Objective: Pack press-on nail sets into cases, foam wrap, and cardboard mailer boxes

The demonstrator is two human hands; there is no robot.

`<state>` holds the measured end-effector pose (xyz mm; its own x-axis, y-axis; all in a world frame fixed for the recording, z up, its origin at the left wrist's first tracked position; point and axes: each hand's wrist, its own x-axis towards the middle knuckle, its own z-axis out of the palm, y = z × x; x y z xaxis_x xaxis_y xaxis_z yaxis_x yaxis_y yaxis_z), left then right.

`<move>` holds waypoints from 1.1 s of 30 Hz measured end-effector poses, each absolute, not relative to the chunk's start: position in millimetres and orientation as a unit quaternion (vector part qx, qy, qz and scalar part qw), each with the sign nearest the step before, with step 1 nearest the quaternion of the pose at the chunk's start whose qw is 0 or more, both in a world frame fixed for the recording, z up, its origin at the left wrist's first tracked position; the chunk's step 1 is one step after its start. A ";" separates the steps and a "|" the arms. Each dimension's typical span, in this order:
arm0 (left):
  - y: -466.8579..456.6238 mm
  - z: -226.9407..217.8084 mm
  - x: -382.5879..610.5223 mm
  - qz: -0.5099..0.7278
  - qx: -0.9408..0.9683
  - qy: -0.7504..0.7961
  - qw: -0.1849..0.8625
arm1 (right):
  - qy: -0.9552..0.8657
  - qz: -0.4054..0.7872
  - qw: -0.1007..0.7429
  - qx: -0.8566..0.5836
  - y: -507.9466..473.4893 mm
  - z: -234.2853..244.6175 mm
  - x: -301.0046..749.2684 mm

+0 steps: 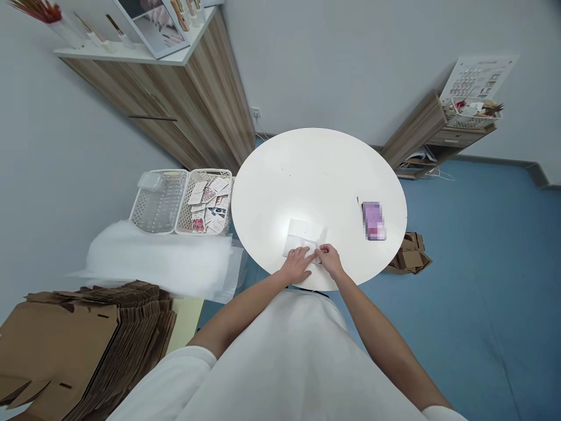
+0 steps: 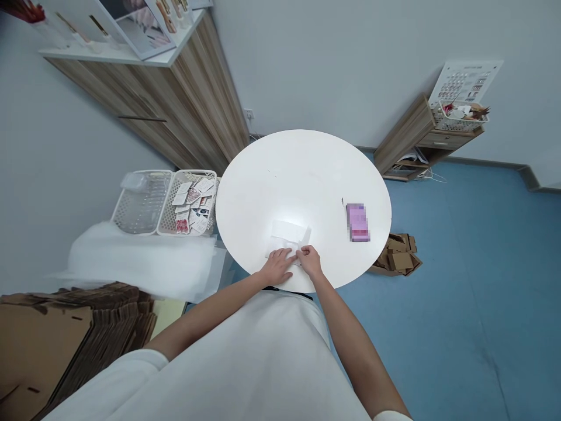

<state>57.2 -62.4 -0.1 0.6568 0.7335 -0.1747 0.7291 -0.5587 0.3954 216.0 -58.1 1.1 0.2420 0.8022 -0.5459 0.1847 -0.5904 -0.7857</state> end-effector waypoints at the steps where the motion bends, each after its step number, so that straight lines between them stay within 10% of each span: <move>1: -62.6 0.9 55.8 0.017 0.875 0.424 0.233 | -0.351 0.521 0.291 -0.722 -57.9 2.2 215.2; 19: -70.2 -0.9 38.0 -0.005 0.907 0.365 0.207 | -0.686 0.317 0.083 -0.649 -71.7 -6.9 222.8; 26: -76.4 -18.6 26.1 0.072 0.613 0.731 0.292 | -0.665 0.326 0.063 -0.669 -65.6 -7.0 214.2; 33: -72.0 -40.3 34.7 0.203 0.424 0.766 0.439 | -0.639 0.385 0.082 -0.661 -61.7 -11.1 211.9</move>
<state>34.7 -72.0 -40.3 -0.2546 0.8272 -0.5009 0.4713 0.5584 0.6827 211.9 -61.7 -11.1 -0.1134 0.9076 -0.4042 0.7819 -0.1695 -0.5999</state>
